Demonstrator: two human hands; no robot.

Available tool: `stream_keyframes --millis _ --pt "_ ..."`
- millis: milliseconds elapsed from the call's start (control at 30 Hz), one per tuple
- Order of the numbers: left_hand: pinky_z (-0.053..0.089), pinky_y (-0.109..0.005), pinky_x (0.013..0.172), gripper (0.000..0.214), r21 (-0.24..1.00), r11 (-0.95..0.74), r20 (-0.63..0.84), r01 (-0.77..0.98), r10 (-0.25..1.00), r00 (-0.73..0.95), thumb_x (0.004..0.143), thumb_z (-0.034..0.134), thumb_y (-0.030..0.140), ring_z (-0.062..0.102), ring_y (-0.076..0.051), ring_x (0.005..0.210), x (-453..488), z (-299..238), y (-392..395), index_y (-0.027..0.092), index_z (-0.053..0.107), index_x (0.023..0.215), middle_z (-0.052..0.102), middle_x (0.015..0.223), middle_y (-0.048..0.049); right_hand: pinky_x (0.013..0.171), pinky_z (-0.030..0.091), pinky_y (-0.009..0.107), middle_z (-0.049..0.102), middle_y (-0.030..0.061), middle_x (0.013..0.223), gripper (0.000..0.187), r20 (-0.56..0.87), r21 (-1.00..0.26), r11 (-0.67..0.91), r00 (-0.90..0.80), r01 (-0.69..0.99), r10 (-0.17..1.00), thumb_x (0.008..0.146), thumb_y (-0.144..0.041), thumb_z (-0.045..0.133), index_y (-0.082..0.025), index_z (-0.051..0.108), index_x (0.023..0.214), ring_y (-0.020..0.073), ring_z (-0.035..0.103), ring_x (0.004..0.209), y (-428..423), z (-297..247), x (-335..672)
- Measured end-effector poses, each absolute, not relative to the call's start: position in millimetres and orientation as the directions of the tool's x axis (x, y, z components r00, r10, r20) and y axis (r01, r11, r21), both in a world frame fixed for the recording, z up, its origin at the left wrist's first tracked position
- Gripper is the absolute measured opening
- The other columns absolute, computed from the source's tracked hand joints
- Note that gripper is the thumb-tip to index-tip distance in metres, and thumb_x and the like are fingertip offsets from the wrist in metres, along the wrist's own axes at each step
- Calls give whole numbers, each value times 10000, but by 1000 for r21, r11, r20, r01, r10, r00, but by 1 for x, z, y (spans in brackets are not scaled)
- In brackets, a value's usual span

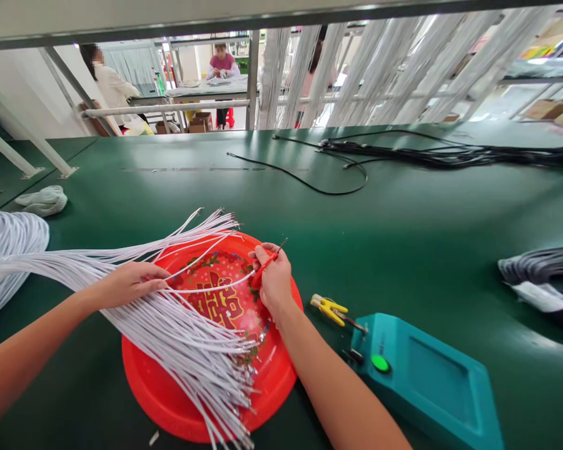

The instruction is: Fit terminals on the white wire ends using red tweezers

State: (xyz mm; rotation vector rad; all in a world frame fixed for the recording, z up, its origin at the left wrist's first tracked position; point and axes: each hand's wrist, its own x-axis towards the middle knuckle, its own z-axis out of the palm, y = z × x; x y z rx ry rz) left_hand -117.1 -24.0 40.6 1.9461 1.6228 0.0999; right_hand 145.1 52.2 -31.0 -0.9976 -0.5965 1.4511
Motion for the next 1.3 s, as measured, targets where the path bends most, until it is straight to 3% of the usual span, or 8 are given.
stream_keyframes --millis 300,433,633,800,1000,1167,1300 --pt "398 -220 664 262 467 -40 -348 883 910 225 804 441 397 581 -153 757 -109 36 -23 223 636 824 666 835 3 356 362 154 594 -26 586 375 -252 -839 -198 39 -506 967 547 -308 755 -187 502 797 65 445 417 52 -30 145" --pt "385 -229 677 264 439 -82 -362 895 895 259 784 469 419 580 -167 792 -111 36 -18 237 660 807 673 861 -3 360 364 152 594 -26 585 375 -253 -839 -206 27 -504 967 549 -302 753 -184 500 799 64 441 426 51 -29 145" --pt "363 -230 577 278 465 -19 -401 885 887 229 758 492 446 543 -153 663 -116 32 -14 216 640 710 635 710 2 367 360 153 586 -31 588 365 -250 -834 -202 25 -512 968 555 -294 749 -188 498 796 64 442 430 52 -29 145" --pt "376 -230 602 271 527 -22 -329 849 916 228 779 469 419 518 -140 656 -117 32 -18 197 607 703 602 700 7 369 358 158 585 -30 589 344 -244 -838 -195 31 -510 969 565 -294 741 -191 497 784 66 441 429 52 -29 145" --pt "380 -239 606 276 506 -17 -225 863 963 151 810 424 409 515 -146 655 -120 35 -19 196 583 735 593 707 3 368 360 159 585 -27 584 347 -251 -835 -205 21 -511 968 557 -287 747 -191 499 781 70 443 432 53 -30 146" --pt "366 -238 556 275 498 26 -123 867 992 41 823 395 414 492 -137 572 -123 35 -15 198 535 724 554 605 22 363 355 158 578 -34 586 356 -256 -831 -212 16 -514 966 555 -291 754 -192 502 786 67 445 425 53 -30 146" --pt "365 -233 532 282 597 124 -9 793 989 -148 813 416 442 465 -124 514 -124 35 -14 194 535 750 531 553 30 358 363 159 567 -41 570 358 -254 -831 -213 10 -514 967 555 -289 752 -190 497 785 66 434 418 52 -29 146"
